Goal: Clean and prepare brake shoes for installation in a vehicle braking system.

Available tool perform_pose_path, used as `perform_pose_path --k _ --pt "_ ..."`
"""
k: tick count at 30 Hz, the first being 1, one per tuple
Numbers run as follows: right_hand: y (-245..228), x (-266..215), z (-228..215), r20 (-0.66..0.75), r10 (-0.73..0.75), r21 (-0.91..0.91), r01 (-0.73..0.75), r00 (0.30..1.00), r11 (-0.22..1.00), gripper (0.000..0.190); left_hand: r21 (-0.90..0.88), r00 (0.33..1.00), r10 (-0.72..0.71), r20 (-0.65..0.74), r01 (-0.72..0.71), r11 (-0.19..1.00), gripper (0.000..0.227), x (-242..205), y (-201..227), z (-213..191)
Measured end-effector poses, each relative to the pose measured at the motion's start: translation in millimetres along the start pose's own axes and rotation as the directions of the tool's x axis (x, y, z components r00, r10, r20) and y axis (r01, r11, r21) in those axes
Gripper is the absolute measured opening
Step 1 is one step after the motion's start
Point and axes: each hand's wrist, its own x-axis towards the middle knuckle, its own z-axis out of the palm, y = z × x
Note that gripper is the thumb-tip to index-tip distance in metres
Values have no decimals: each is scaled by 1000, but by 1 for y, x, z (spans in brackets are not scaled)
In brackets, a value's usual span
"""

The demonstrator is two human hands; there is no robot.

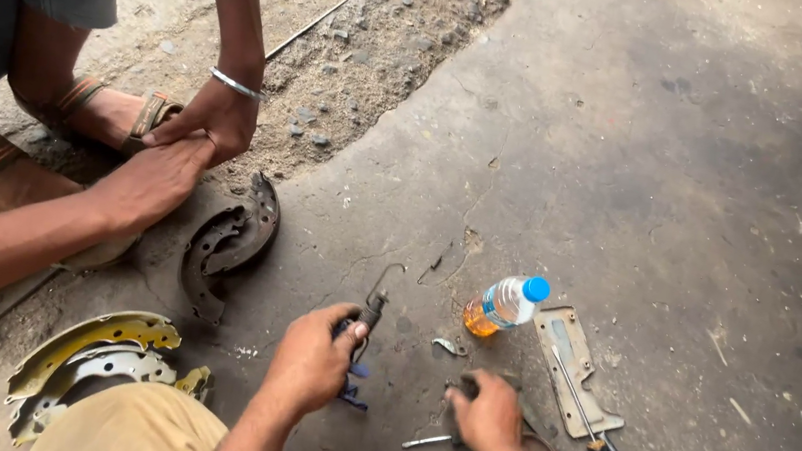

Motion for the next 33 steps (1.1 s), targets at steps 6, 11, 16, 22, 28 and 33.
perform_pose_path --k 6,11,16,22,28,33 --pt "-1 2 20 -132 -169 41 175 977 984 32 -33 998 53 25 -52 998 34 7 -4 5" --pt "-117 -45 -32 122 -70 573 -13 990 819 24 -185 999 -44 -2 43 982 32 10 -4 9" --pt "-161 -60 -88 381 -361 581 83 851 809 15 -133 968 146 -205 -176 975 26 23 -40 17" --pt "-129 -17 -132 19 -203 769 116 979 629 23 -8 935 331 -128 -335 942 30 4 -20 -3" --pt "-186 -57 -180 138 -107 548 14 985 837 23 79 947 322 -1 -321 944 33 -25 18 -16" --pt "-182 -59 -170 182 -135 511 24 974 859 22 113 944 327 38 -329 938 35 -35 23 -22"
